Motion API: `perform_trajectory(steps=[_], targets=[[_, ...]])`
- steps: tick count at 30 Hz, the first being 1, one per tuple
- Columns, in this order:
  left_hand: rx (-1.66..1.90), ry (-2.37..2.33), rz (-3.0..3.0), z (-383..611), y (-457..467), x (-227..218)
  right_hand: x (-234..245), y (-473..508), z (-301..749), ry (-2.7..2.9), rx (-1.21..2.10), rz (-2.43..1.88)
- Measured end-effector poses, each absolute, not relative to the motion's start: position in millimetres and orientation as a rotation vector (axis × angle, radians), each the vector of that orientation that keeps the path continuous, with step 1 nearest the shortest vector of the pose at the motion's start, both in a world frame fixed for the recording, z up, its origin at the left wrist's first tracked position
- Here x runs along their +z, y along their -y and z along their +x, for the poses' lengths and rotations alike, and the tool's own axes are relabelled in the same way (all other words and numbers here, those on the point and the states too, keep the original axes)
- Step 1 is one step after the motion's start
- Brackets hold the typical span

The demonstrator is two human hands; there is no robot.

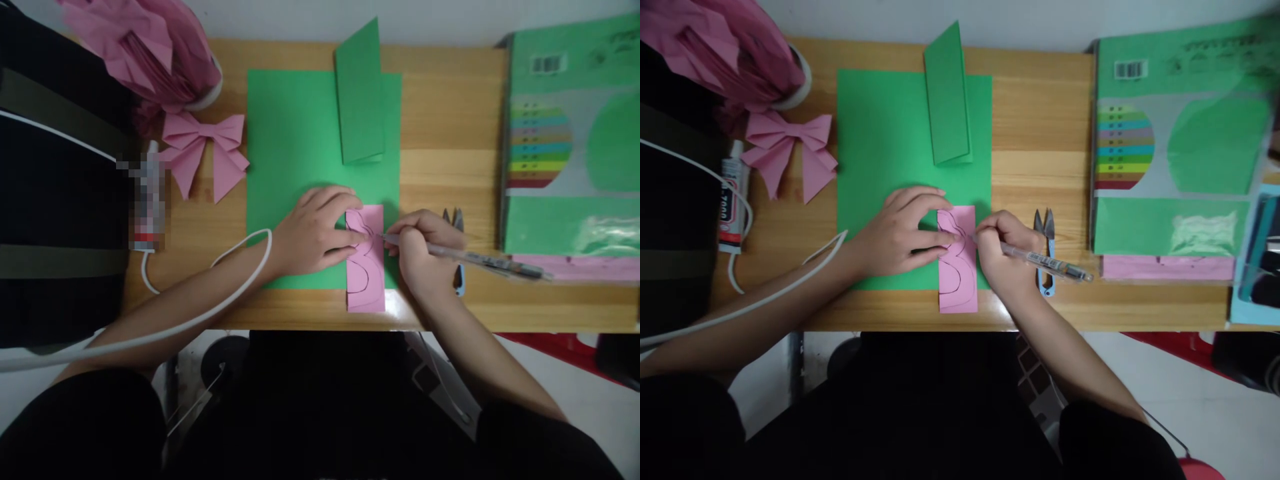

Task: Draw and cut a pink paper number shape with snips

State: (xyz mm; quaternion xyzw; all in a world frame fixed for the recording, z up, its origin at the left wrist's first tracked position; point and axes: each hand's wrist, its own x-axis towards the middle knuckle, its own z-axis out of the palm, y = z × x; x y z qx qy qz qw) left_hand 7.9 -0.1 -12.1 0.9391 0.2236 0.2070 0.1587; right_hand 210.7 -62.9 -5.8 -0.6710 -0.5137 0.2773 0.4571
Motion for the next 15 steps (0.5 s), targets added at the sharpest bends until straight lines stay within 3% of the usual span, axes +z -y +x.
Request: perform_trajectory(steps=[15], targets=[[0.544, -0.649, 2.727, 7.4, -1.5, -14.6, -9.3, 62.9, 209.6, 1.347, 0.607, -1.672]])
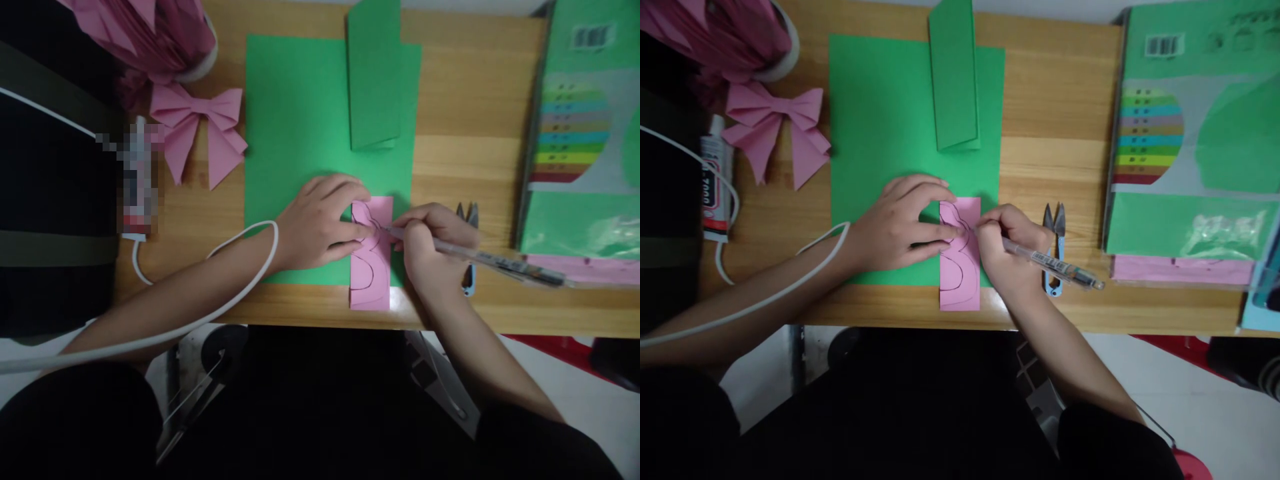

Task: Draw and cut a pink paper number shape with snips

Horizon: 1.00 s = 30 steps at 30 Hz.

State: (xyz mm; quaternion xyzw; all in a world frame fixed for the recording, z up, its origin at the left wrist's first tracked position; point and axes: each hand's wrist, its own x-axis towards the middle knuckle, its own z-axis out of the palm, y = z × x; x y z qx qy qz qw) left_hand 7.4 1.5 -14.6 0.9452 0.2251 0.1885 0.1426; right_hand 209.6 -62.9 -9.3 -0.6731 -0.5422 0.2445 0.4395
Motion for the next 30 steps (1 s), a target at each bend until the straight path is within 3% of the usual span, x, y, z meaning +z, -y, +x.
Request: perform_trajectory(steps=[30], targets=[[0.627, -0.538, 2.807, 9.2, -1.5, -10.5, -7.4, 62.7, 209.9, 1.414, 0.541, -1.628]])
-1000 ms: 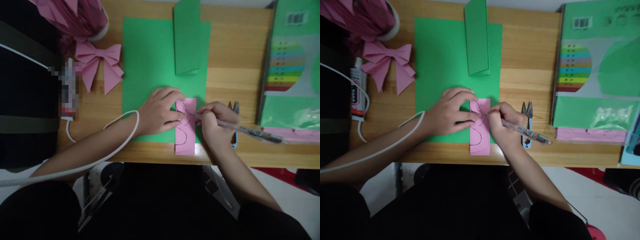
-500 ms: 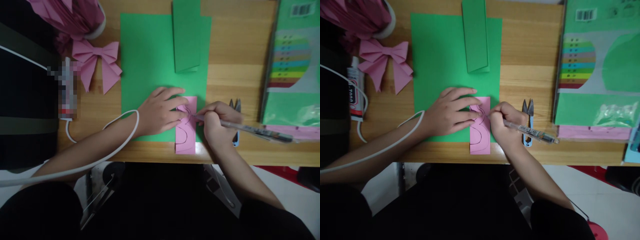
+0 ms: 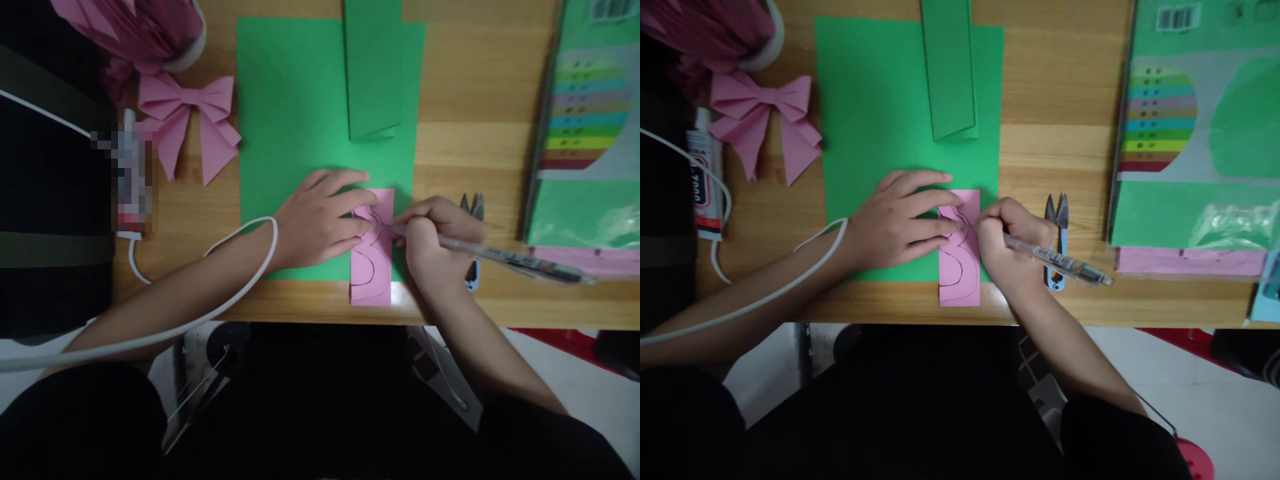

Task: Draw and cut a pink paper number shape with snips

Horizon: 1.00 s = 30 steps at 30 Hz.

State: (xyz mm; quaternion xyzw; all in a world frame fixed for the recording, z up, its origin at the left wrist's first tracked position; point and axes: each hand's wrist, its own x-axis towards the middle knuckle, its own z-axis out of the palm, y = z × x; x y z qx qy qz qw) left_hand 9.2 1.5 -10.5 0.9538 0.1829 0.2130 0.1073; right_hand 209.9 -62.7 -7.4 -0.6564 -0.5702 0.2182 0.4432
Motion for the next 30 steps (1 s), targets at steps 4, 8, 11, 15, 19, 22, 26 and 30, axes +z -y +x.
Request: perform_trajectory(steps=[4, 8, 11, 15, 19, 22, 26, 30], targets=[[0.660, -0.522, 2.807, 9.3, -2.0, -10.4, -7.4, 63.6, 211.0, 1.397, 0.576, -1.626], [0.617, -0.556, 2.791, 9.8, -0.7, -10.4, -8.3, 64.0, 211.0, 1.383, 0.576, -1.610], [0.599, -0.567, 2.801, 10.4, 0.6, -9.3, -9.3, 63.8, 210.8, 1.379, 0.562, -1.610], [0.616, -0.557, 2.832, 11.6, 1.3, -7.7, -8.7, 63.4, 210.0, 1.388, 0.547, -1.618], [0.648, -0.543, 2.837, 12.0, 1.3, -8.0, -6.3, 62.9, 209.0, 1.405, 0.539, -1.628], [0.632, -0.541, 2.828, 11.6, 1.1, -8.9, -4.2, 62.3, 208.9, 1.420, 0.548, -1.611], [0.636, -0.549, 2.819, 11.3, 1.0, -9.7, -3.5, 61.5, 209.2, 1.432, 0.536, -1.615], [0.592, -0.553, 2.810, 11.3, 0.8, -9.8, -5.9, 62.1, 209.9, 1.430, 0.543, -1.597]])
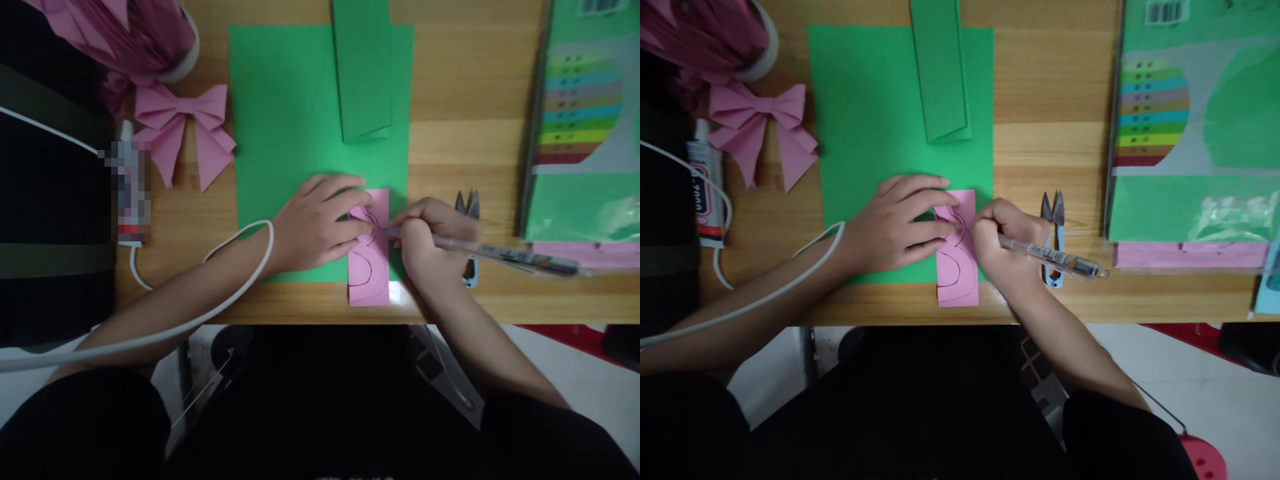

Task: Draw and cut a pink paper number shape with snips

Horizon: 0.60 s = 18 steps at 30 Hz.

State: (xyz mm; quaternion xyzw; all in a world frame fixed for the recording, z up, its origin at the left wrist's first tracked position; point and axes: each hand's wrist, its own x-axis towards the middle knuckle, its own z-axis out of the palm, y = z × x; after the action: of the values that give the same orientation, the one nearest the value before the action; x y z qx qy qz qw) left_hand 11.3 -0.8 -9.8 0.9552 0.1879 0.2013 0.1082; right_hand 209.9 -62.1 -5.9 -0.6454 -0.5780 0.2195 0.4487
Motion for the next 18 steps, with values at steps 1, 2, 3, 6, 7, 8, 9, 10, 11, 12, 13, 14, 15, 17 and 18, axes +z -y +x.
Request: perform_trajectory(steps=[1, 2, 3, 6, 7, 8, 9, 10, 11, 12, 13, 14, 15, 17, 18], targets=[[0.585, -0.553, 2.813, 11.3, 0.7, -9.8, -6.4, 62.5, 210.1, 1.427, 0.556, -1.596], [0.581, -0.553, 2.816, 11.3, 0.6, -9.9, -6.5, 62.9, 210.2, 1.416, 0.571, -1.599], [0.589, -0.552, 2.820, 11.4, 0.5, -10.0, -6.3, 63.2, 210.2, 1.403, 0.590, -1.604], [0.641, -0.532, 2.829, 11.7, 0.1, -10.1, -4.2, 63.6, 209.4, 1.359, 0.618, -1.628], [0.657, -0.527, 2.831, 11.7, 0.0, -10.0, -3.3, 63.5, 209.0, 1.351, 0.616, -1.635], [0.666, -0.526, 2.833, 11.8, -0.1, -9.7, -2.6, 63.3, 208.7, 1.354, 0.614, -1.641], [0.679, -0.516, 2.840, 11.8, -0.2, -9.3, -2.1, 63.2, 208.5, 1.359, 0.607, -1.646], [0.693, -0.508, 2.848, 11.9, -0.3, -8.8, -1.9, 63.1, 208.4, 1.365, 0.600, -1.648], [0.704, -0.507, 2.853, 12.0, -0.3, -8.3, -1.9, 63.1, 208.5, 1.374, 0.595, -1.647], [0.706, -0.511, 2.856, 12.0, -0.2, -7.9, -2.2, 63.1, 208.8, 1.382, 0.589, -1.645], [0.700, -0.518, 2.855, 12.1, 0.0, -7.6, -2.7, 63.2, 209.2, 1.390, 0.584, -1.643], [0.689, -0.527, 2.850, 12.1, 0.1, -7.4, -3.3, 63.2, 209.6, 1.398, 0.585, -1.639], [0.675, -0.538, 2.844, 12.0, 0.3, -7.4, -4.1, 63.3, 210.1, 1.403, 0.595, -1.634], [0.653, -0.537, 2.830, 11.6, 0.5, -7.4, -5.5, 63.5, 210.6, 1.383, 0.623, -1.619], [0.648, -0.529, 2.821, 11.3, 0.4, -7.4, -5.9, 63.5, 210.7, 1.353, 0.639, -1.608]])
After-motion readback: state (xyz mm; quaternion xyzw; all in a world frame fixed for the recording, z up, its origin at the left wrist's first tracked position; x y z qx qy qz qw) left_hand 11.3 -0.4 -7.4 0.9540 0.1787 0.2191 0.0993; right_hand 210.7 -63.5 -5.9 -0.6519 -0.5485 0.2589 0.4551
